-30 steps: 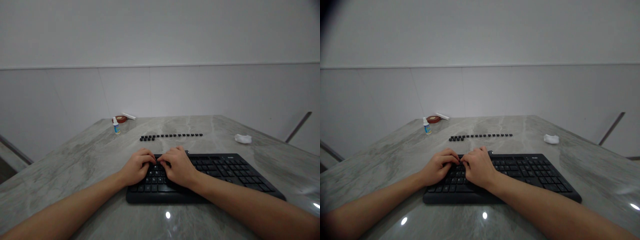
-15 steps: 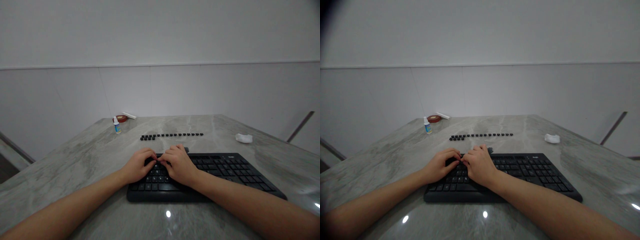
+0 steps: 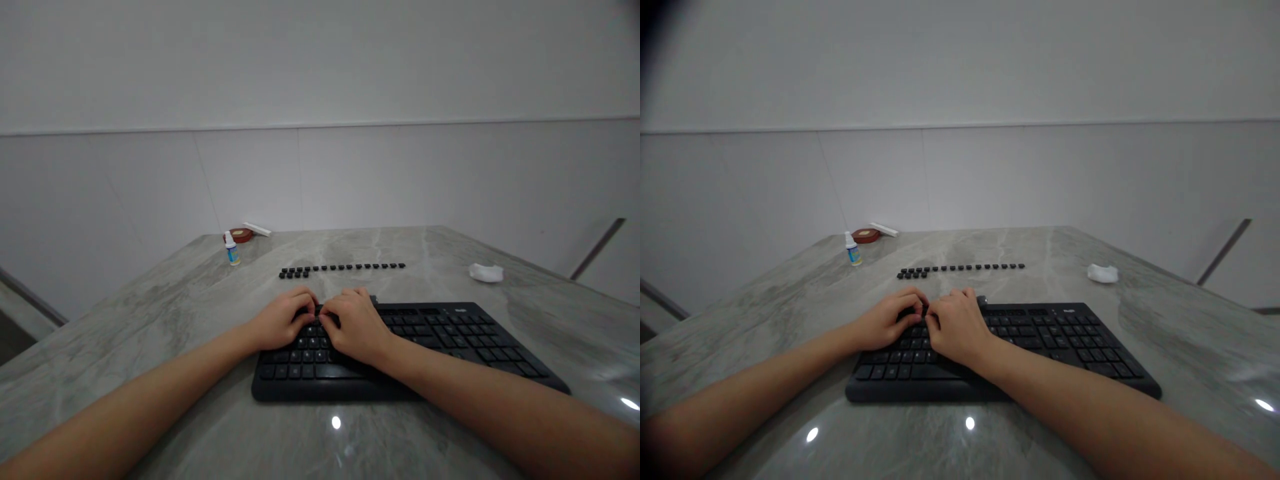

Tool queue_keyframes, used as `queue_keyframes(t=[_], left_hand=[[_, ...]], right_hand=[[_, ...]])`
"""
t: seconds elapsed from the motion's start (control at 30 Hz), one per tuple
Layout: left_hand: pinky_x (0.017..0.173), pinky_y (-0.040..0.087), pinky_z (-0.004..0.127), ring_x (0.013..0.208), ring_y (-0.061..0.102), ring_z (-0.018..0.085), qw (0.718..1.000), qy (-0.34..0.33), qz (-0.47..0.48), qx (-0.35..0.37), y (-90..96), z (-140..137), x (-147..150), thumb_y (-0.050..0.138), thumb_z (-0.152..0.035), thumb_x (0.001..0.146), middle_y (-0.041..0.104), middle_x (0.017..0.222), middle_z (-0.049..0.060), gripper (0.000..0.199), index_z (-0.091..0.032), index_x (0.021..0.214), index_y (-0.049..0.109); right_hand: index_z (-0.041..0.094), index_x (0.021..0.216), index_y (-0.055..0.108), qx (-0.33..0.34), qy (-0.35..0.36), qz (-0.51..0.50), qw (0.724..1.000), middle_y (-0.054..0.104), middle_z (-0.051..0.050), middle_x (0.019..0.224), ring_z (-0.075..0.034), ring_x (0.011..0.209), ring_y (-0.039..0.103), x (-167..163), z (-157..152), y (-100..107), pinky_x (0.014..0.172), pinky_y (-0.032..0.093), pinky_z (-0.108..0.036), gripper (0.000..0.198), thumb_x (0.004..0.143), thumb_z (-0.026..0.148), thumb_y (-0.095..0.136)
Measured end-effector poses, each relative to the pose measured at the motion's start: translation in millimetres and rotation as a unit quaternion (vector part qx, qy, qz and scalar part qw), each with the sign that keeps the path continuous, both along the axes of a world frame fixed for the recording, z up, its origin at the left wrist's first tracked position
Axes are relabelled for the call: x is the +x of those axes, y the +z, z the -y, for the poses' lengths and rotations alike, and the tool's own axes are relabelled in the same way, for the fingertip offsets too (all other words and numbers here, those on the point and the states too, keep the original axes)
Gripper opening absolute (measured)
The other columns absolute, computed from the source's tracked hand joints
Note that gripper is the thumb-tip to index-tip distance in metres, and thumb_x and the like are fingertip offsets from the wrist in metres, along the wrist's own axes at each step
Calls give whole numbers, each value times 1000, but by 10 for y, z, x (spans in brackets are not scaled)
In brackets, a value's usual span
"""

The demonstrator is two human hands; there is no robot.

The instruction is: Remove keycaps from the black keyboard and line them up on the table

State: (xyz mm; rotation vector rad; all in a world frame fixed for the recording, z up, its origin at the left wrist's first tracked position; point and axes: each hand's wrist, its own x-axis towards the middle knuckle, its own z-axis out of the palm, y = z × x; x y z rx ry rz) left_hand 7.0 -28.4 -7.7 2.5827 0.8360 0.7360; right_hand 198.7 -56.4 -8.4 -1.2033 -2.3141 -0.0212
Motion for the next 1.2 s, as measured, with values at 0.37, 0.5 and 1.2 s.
queue_keyframes(t=[0.37,0.5,1.2], left_hand=[[84,47,29,91,56,17,998,-1,-62,30,42,50,52,47,-19,92,59,96,4,8,-18,91,54],[83,47,30,90,55,16,998,20,-50,14,20,61,74,47,-15,91,59,95,3,7,-18,89,54],[87,45,31,93,55,16,998,-17,13,-59,35,18,47,48,-12,86,56,98,4,14,-16,77,58]], right_hand=[[18,80,65,4,43,-4,999,67,-3,78,-19,83,53,37,-38,-10,74,29,-34,9,83,15,57],[17,82,65,7,50,7,999,66,-3,79,-19,83,52,46,-27,10,74,30,-34,8,80,13,58],[18,82,67,10,99,36,994,68,-3,79,-17,79,54,76,-51,-15,74,35,-32,12,86,17,56]])
